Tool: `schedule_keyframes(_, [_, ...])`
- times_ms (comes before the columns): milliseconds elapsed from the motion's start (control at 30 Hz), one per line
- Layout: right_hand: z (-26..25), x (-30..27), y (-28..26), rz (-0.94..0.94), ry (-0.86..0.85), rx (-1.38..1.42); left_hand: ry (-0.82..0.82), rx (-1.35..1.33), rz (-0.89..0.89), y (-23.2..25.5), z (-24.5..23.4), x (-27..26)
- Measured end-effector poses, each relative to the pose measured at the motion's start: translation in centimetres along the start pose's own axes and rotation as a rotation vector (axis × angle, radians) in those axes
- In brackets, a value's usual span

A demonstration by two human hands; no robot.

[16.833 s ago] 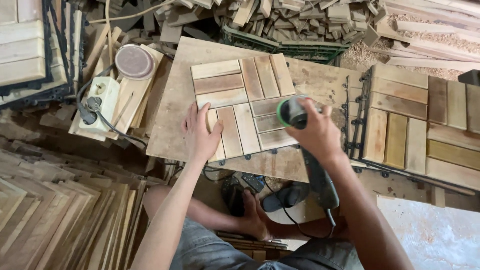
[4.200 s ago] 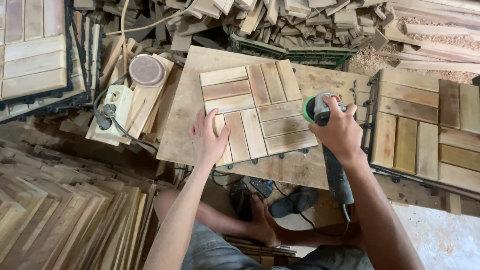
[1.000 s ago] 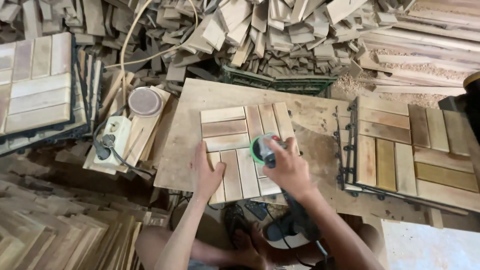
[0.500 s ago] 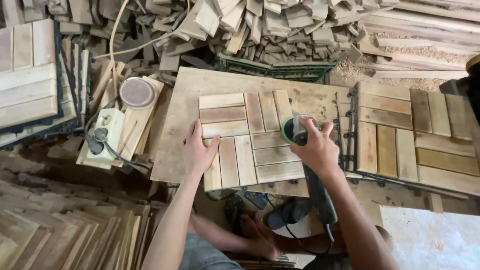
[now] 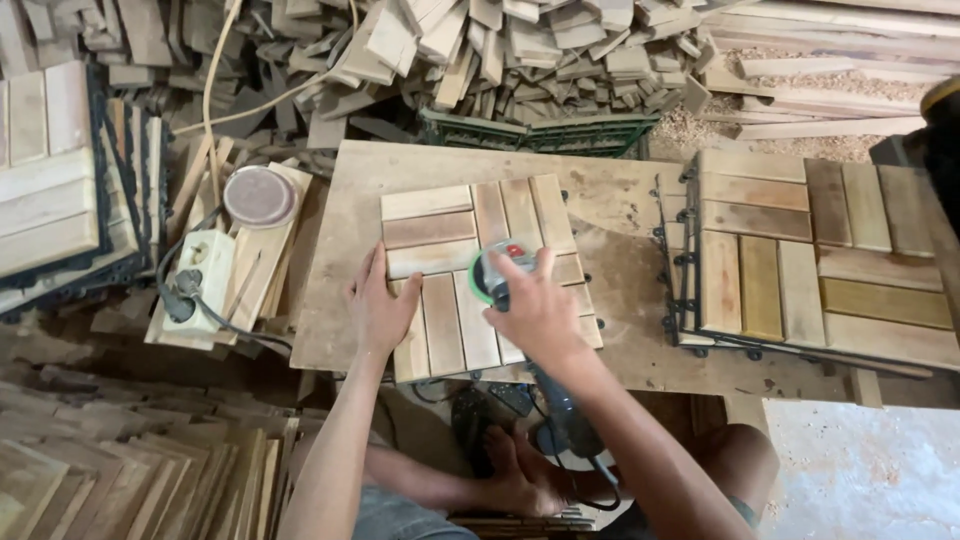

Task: Sanding a decorative wooden tile using a handheld orbital sander in a workshop environment.

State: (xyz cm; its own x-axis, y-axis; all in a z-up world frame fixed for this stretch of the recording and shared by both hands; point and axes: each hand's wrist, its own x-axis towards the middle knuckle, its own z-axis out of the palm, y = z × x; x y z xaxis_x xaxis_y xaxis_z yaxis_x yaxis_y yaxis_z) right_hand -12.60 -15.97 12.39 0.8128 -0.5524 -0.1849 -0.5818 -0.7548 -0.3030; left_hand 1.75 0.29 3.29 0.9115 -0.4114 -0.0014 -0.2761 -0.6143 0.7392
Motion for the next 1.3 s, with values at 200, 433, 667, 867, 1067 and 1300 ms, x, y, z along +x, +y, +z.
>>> schedule_keyframes(200, [-2.1, -1.2, -0.1, 0.020, -0.005, -0.024, -0.023, 0.005, -0.018, -0.6, 0.5, 0.2])
schedule_keyframes(433, [-1.5, -0.5, 4.7, 0.085, 0.062, -0.004, -0.017, 0.012, -0.051, -1.0, 1.0, 0.4])
schedule_keyframes(667, [-1.0, 0.7, 8.8, 0.110, 0.152, 0.039, 0.016, 0.044, -0.008, -1.1, 1.1, 0.4])
schedule_keyframes(867, [-1.5, 1.2, 9.5, 0.169, 0.165, 0.025, 0.011, 0.030, -0.005, -1.2, 1.0, 0.3])
schedule_keyframes(1067, [-1.2, 1.9, 10.5, 0.198, 0.209, 0.017, 0.024, 0.022, 0.012, -1.7, 1.1, 0.4])
schedule_keyframes(1300, [-1.3, 2.0, 9.4, 0.203, 0.253, -0.001, 0.024, -0.069, 0.009, -1.4, 0.8, 0.4])
